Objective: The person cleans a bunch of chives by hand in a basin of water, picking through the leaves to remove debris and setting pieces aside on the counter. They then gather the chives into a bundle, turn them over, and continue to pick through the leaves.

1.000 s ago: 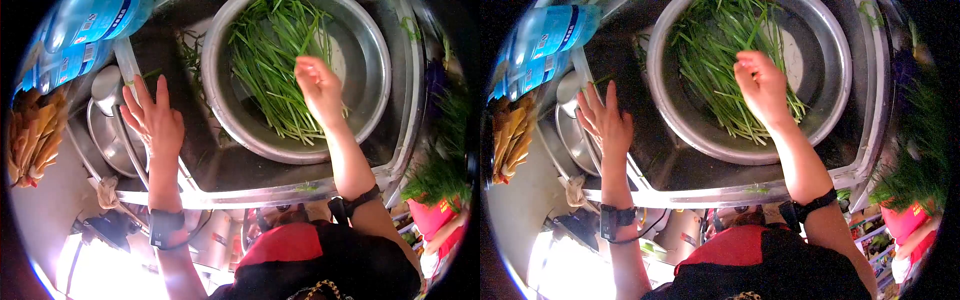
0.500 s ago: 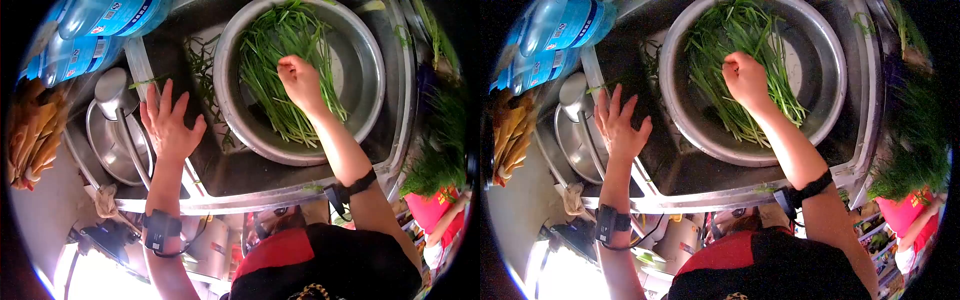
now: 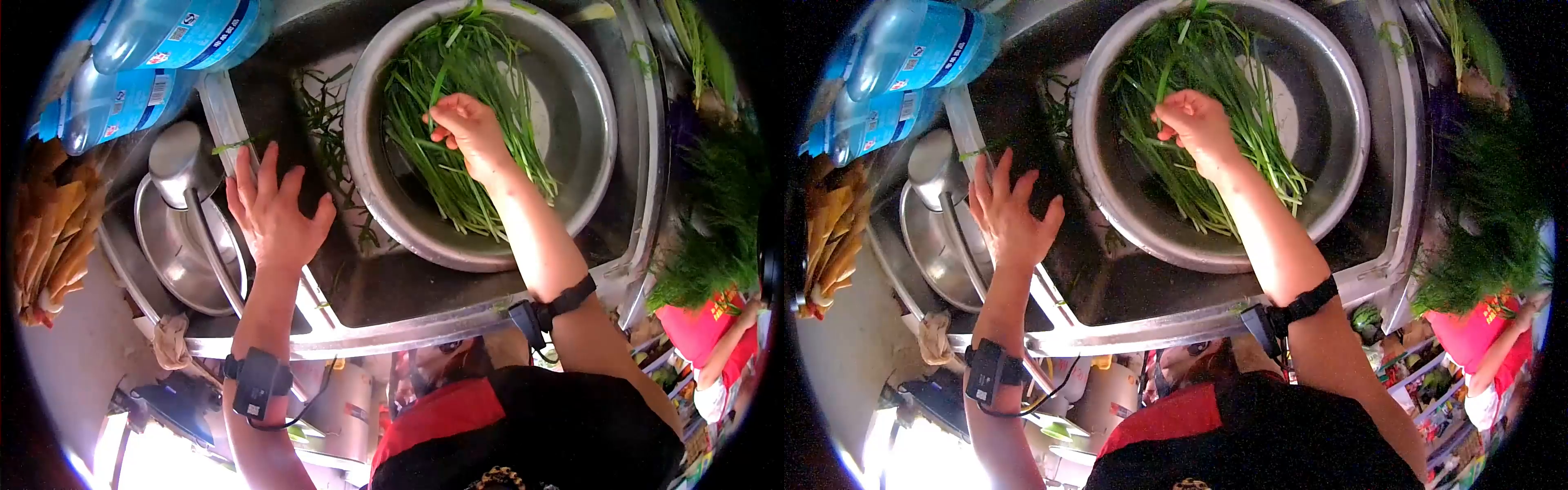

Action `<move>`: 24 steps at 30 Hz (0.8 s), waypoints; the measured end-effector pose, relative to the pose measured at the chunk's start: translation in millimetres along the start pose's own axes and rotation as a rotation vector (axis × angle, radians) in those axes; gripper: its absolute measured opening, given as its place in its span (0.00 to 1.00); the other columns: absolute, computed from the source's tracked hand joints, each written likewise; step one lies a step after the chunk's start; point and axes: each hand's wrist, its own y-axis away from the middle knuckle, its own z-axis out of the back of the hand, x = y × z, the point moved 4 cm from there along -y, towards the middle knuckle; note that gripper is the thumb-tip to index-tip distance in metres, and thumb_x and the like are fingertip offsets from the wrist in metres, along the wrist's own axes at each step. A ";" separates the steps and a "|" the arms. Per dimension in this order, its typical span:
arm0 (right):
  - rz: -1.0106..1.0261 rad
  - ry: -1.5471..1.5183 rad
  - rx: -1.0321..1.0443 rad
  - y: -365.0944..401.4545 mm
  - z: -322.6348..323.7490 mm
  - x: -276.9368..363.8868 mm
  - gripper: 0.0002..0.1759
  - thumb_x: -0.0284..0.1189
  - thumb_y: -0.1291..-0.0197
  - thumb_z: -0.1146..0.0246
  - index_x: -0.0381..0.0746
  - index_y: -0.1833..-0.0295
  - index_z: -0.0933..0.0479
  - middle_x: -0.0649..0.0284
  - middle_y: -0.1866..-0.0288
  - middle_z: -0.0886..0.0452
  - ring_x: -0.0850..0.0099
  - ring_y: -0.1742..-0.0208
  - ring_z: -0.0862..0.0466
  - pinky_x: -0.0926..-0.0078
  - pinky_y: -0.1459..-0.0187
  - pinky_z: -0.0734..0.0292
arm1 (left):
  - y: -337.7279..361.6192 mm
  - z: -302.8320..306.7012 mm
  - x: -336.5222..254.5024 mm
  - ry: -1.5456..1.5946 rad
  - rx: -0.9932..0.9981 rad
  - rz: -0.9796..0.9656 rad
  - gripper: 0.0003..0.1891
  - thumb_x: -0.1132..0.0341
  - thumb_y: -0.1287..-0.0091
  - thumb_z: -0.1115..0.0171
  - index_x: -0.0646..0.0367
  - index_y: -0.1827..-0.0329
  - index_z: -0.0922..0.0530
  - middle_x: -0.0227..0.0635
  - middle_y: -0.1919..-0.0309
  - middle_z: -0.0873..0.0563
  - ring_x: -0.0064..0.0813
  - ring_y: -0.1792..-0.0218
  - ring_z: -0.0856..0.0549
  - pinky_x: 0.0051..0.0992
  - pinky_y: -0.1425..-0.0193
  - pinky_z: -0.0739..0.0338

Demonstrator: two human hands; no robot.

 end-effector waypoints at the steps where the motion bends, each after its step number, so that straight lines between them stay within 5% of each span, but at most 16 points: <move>1: -0.024 0.017 0.010 1.0 -0.9 -1.7 0.13 0.31 0.43 0.33 0.41 0.53 0.22 0.67 0.67 0.19 0.79 0.69 0.20 0.83 0.71 0.33 | -0.2 0.5 -0.4 0.007 -0.002 0.002 0.21 0.54 0.53 0.32 0.54 0.57 0.17 0.37 0.35 0.29 0.47 0.27 0.44 0.52 0.27 0.53; 10: -0.076 -0.061 0.038 -0.7 -3.0 -8.1 0.09 0.32 0.46 0.30 0.43 0.61 0.21 0.70 0.66 0.19 0.80 0.68 0.23 0.82 0.68 0.33 | -0.6 -0.6 0.9 0.018 0.011 0.006 0.20 0.54 0.54 0.32 0.55 0.59 0.17 0.38 0.35 0.29 0.47 0.27 0.44 0.53 0.27 0.53; 13: -0.100 -0.070 -0.064 2.5 -6.6 -3.2 0.08 0.30 0.45 0.30 0.45 0.66 0.24 0.73 0.67 0.21 0.84 0.69 0.25 0.88 0.71 0.36 | -1.1 -0.4 0.9 0.027 0.018 0.006 0.20 0.54 0.53 0.32 0.55 0.59 0.17 0.38 0.35 0.29 0.47 0.27 0.45 0.54 0.27 0.53; 24: 0.090 -0.028 -0.135 0.4 -12.5 -9.7 0.10 0.26 0.44 0.30 0.36 0.59 0.22 0.64 0.68 0.19 0.78 0.70 0.22 0.82 0.69 0.26 | -3.5 -1.9 3.2 0.046 0.025 -0.008 0.21 0.53 0.53 0.32 0.55 0.60 0.17 0.39 0.35 0.29 0.48 0.26 0.46 0.56 0.28 0.54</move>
